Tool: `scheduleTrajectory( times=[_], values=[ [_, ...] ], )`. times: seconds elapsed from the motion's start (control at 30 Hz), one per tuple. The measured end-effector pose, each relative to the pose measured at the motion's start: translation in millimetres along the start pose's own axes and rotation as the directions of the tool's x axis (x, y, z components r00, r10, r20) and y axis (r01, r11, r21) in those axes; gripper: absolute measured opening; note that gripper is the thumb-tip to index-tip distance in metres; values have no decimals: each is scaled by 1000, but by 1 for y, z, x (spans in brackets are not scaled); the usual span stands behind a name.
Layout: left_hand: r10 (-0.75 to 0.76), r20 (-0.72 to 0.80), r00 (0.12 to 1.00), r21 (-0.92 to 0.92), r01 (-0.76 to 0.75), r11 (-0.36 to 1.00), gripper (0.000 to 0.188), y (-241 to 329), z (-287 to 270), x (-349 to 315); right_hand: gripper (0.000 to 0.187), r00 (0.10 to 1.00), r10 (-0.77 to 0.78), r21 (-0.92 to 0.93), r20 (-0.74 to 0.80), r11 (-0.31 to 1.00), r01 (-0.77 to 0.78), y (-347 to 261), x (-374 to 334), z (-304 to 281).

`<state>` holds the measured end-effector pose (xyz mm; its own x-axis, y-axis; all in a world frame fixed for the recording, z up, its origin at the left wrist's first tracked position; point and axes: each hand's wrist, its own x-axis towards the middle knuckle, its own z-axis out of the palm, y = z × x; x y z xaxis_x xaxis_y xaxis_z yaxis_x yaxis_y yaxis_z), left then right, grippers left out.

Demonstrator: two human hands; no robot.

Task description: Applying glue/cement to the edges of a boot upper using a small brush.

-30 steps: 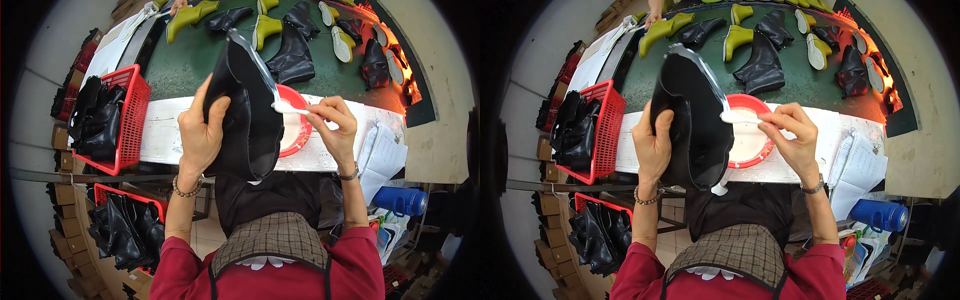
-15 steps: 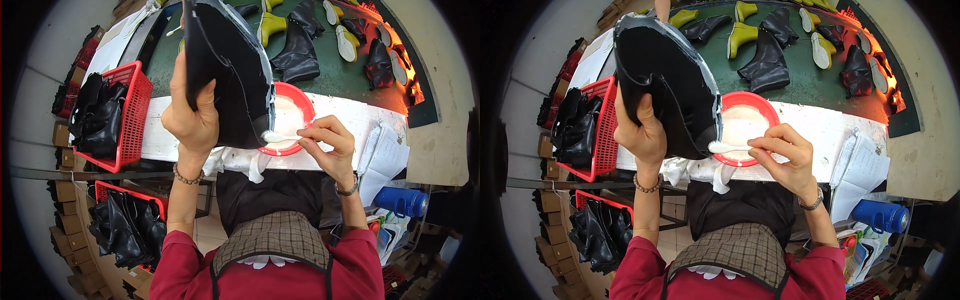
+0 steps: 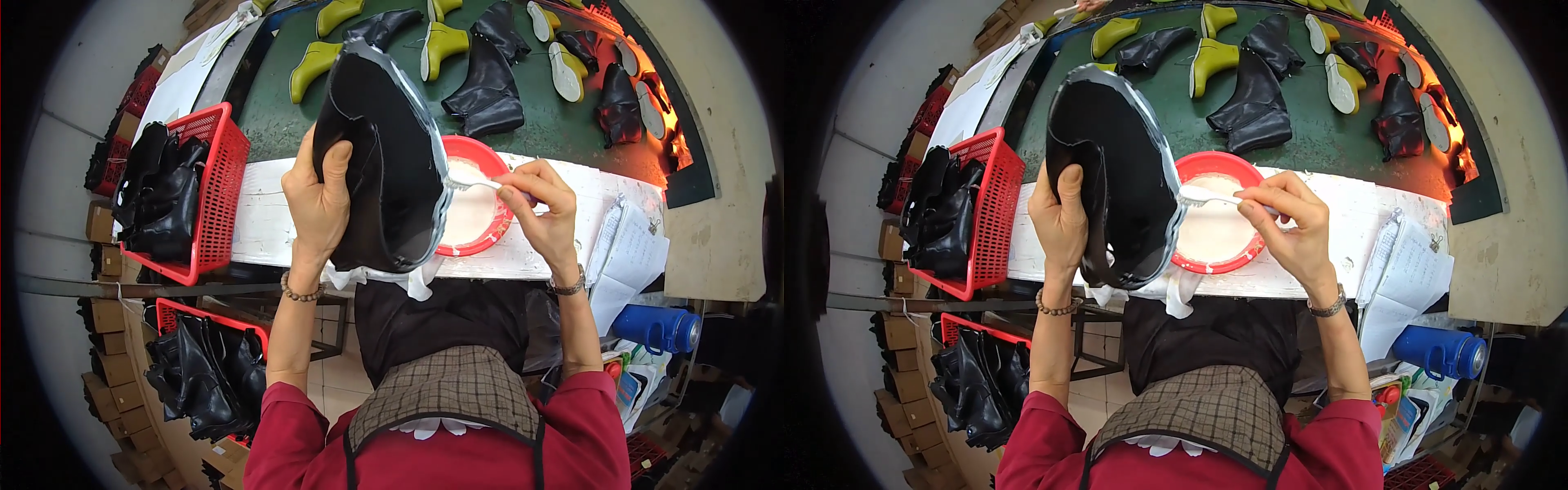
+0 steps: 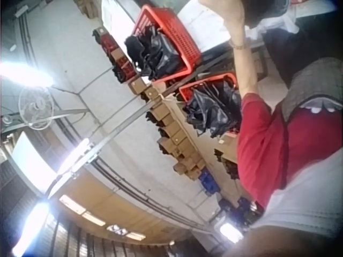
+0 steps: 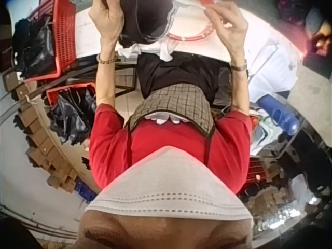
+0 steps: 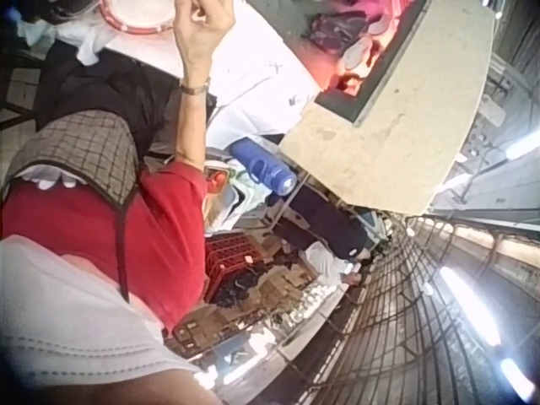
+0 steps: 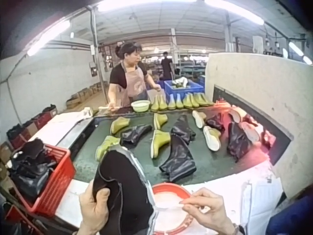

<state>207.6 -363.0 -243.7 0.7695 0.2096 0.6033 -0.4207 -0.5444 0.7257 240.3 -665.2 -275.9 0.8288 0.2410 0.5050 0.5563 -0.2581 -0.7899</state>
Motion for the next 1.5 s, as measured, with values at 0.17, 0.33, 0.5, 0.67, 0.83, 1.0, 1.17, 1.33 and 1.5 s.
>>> scheduleTrajectory(
  times=[0.17, 0.33, 0.5, 0.67, 0.83, 1.0, 1.17, 1.33, 1.5],
  values=[
    [-234, 186, 954, -126, 260, 957, 58, -2, -15, -6, 13, 999, 34, -199, 33, 980, -27, 9, 10, -5],
    [-242, 472, 848, -392, 448, 804, 57, -1, -35, -30, 7, 928, 8, -727, 374, 624, 287, 40, 3, 12],
    [-254, 468, 846, -417, 465, 781, 57, -7, -55, -37, 10, 956, 82, -646, 283, 753, 127, 32, 2, -3],
    [-277, 491, 826, -443, 511, 737, 57, -12, -55, -52, 15, 989, 103, -246, 107, 967, -74, 5, 14, -12],
    [-282, 521, 806, -474, 547, 690, 56, -16, -42, -47, 18, 962, -215, -106, 167, 966, 234, -5, 31, -1],
    [-294, 512, 807, -507, 561, 654, 56, -21, -60, -59, 18, 966, -142, -157, 214, 972, 177, -1, 12, -20],
    [-301, 535, 789, -532, 592, 605, 56, -26, -42, -59, 16, 960, -151, -124, 237, 975, 184, -4, 25, -7],
    [-305, 560, 770, -555, 623, 551, 56, -24, -38, -69, 13, 921, -282, -77, 271, 947, 312, -9, 50, 7],
    [-320, 560, 764, -580, 637, 508, 55, -24, -40, -83, 14, 895, -369, -170, 252, 893, 416, -23, 65, 13]
  ],
)
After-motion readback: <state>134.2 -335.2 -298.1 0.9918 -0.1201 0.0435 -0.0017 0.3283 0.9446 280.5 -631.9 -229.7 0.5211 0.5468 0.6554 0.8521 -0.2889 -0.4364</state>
